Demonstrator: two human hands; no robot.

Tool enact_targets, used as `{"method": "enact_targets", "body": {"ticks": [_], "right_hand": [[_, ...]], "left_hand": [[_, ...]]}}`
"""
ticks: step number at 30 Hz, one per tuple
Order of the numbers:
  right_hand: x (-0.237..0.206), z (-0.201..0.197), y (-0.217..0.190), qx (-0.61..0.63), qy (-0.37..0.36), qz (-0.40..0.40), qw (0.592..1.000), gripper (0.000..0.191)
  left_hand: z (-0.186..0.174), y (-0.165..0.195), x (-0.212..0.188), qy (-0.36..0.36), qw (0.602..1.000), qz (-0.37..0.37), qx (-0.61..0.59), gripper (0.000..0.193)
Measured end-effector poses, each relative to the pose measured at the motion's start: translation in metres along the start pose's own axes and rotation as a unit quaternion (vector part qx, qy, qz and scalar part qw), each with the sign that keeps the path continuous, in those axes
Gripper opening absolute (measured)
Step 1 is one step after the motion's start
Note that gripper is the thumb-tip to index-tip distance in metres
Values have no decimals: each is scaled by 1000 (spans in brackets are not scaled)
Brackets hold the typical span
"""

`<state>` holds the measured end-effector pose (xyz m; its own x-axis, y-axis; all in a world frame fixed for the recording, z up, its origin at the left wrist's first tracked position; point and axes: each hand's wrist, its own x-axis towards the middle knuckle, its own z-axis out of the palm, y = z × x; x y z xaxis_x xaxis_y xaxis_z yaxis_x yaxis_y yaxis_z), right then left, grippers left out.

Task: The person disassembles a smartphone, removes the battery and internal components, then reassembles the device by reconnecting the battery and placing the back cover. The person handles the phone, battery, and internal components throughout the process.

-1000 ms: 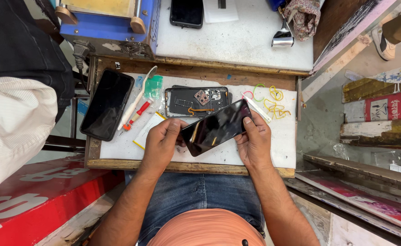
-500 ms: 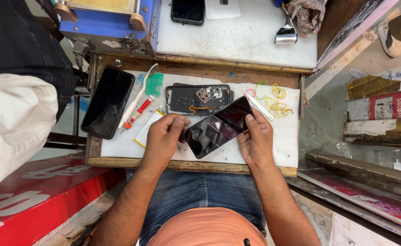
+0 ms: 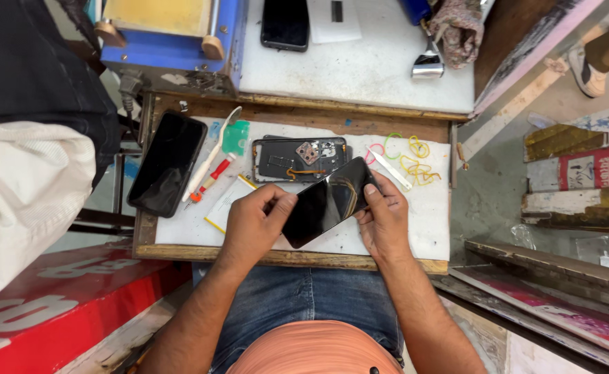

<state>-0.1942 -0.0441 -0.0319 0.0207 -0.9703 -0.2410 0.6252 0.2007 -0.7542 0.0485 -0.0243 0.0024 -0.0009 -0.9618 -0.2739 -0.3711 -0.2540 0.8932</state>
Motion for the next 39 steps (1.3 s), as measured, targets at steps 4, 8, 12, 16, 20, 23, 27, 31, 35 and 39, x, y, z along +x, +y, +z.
{"method": "enact_targets", "body": {"ticks": [4, 8, 12, 16, 20, 23, 27, 31, 35, 39], "right_hand": [[-1, -2, 2, 23, -6, -11, 1000, 38], [2, 3, 0, 74, -28, -24, 997, 40], [4, 15, -2, 76, -27, 16, 997, 53], [1, 25, -3, 125, -40, 58, 990, 68], [2, 23, -4, 132, -50, 60, 988, 79], [3, 17, -1, 120, -49, 68, 989, 80], [1, 12, 3, 121, -53, 81, 988, 80], [1, 12, 5, 131, -67, 96, 984, 79], [-1, 14, 4, 122, -80, 98, 984, 78], [-3, 16, 4, 114, -88, 88, 986, 80]], "left_hand": [[6, -7, 5, -18, 988, 30, -153, 27], [21, 4, -30, 21, 972, 231, -50, 25], [42, 22, -49, 94, 884, 433, 149, 39], [53, 32, -49, 51, 883, 432, 179, 48], [53, 31, -50, 0, 882, 443, 164, 44], [50, 27, -47, 10, 885, 443, 144, 37], [42, 22, -41, 62, 907, 396, 128, 29], [39, 24, -29, 84, 922, 360, 114, 33], [46, 34, -16, 105, 913, 372, 131, 39], [50, 38, -8, 103, 915, 359, 154, 44]]}}
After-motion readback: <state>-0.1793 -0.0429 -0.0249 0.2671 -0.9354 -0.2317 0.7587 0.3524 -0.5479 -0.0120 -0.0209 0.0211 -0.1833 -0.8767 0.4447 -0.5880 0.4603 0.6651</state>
